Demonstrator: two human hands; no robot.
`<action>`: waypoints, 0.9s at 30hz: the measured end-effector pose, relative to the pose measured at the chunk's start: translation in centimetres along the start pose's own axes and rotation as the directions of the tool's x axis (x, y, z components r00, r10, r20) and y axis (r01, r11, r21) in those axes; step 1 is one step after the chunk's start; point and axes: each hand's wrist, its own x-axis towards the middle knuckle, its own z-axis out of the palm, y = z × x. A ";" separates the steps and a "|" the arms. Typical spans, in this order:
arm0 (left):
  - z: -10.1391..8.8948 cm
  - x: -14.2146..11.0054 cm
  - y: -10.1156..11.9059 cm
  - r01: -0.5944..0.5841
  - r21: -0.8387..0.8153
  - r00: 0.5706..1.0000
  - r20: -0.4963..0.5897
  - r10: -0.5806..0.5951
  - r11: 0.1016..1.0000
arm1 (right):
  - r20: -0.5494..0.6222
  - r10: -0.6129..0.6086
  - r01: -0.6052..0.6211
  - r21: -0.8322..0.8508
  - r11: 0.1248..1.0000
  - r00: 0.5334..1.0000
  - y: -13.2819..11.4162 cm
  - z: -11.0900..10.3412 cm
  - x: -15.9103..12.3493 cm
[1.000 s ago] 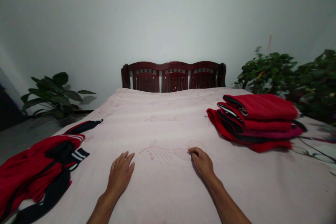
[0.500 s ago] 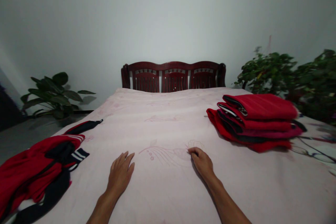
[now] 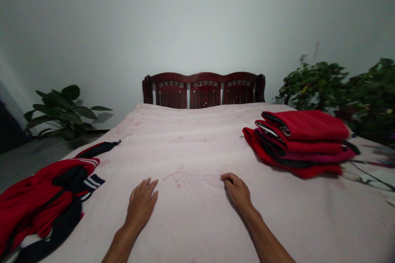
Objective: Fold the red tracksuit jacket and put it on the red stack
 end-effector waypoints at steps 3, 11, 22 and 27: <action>0.2 0.1 -0.2 0.002 -0.005 1.000 0.007 -0.002 1.000 | -0.004 0.016 -0.016 -0.005 1.000 1.000 -0.1 0.0 0.0; 0.4 0.2 -0.5 -0.004 -0.022 1.000 0.010 0.004 1.000 | -0.010 -0.008 0.008 -0.001 1.000 1.000 0.2 0.1 0.0; -6.3 0.1 -2.8 0.286 0.036 0.886 -0.390 -0.250 0.958 | 0.017 -0.005 0.005 -0.004 1.000 1.000 0.9 0.2 0.3; -12.8 -0.5 -10.8 0.601 0.147 0.729 -0.503 -0.464 0.786 | 0.016 -0.003 0.003 -0.005 1.000 1.000 0.9 0.2 0.4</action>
